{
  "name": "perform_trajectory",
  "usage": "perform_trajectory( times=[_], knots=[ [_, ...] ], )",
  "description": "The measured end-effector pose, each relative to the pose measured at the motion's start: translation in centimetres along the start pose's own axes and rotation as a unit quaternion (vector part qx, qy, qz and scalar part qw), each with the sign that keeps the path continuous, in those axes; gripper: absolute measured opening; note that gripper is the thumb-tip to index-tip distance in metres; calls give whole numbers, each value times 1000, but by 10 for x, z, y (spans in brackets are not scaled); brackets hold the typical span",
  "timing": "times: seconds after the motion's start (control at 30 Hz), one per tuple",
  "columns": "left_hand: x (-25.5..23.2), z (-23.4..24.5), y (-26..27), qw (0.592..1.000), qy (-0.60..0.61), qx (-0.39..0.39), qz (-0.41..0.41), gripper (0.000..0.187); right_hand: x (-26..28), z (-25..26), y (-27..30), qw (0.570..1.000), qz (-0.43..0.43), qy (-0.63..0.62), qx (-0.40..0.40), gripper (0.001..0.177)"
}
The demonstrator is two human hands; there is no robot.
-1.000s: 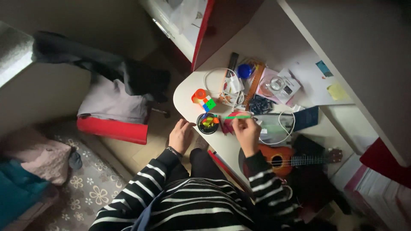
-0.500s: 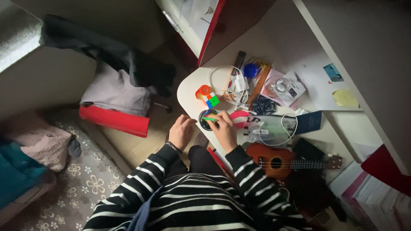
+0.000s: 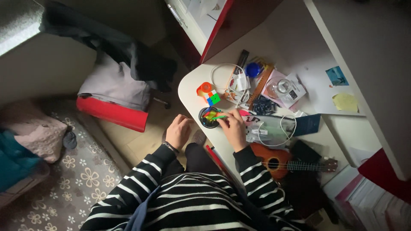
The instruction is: The person organizes a cluttered desk by picking up and arranging various items. They handle a power bank, a notebook, highlighters, a Rubik's cube, and a white cable, placing them into a pen holder or on a shelf.
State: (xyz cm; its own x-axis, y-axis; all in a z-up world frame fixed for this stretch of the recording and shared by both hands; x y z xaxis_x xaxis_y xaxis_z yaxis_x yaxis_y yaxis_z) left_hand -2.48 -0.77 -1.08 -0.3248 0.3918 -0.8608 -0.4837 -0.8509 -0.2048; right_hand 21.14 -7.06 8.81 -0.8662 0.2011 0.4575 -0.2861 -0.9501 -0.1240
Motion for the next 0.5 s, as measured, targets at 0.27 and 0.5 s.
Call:
perform_trajectory(
  times=[0.27,0.5],
  knots=[
    [-10,4,-5,1000,11,14,-4,24,-6,-22,8,997,-45,11,53,17],
    [-11,6,-5,999,26,29,0,23,-7,-24,4,996,-43,17,74,18]
  ],
)
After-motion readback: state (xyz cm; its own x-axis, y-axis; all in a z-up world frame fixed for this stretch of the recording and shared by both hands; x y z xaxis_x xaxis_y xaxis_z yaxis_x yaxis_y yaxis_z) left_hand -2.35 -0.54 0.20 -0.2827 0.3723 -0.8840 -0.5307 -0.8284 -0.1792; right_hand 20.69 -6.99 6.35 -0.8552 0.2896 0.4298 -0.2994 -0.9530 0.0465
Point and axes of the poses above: each hand's wrist, its own y-axis away from the middle knuckle, its own z-axis out of the back of the hand, x = y × z, the point moved 1 cm from there along -y, towards the middle knuckle, and after that the axes turned 15 degrees about y, right-handed, at the moved point
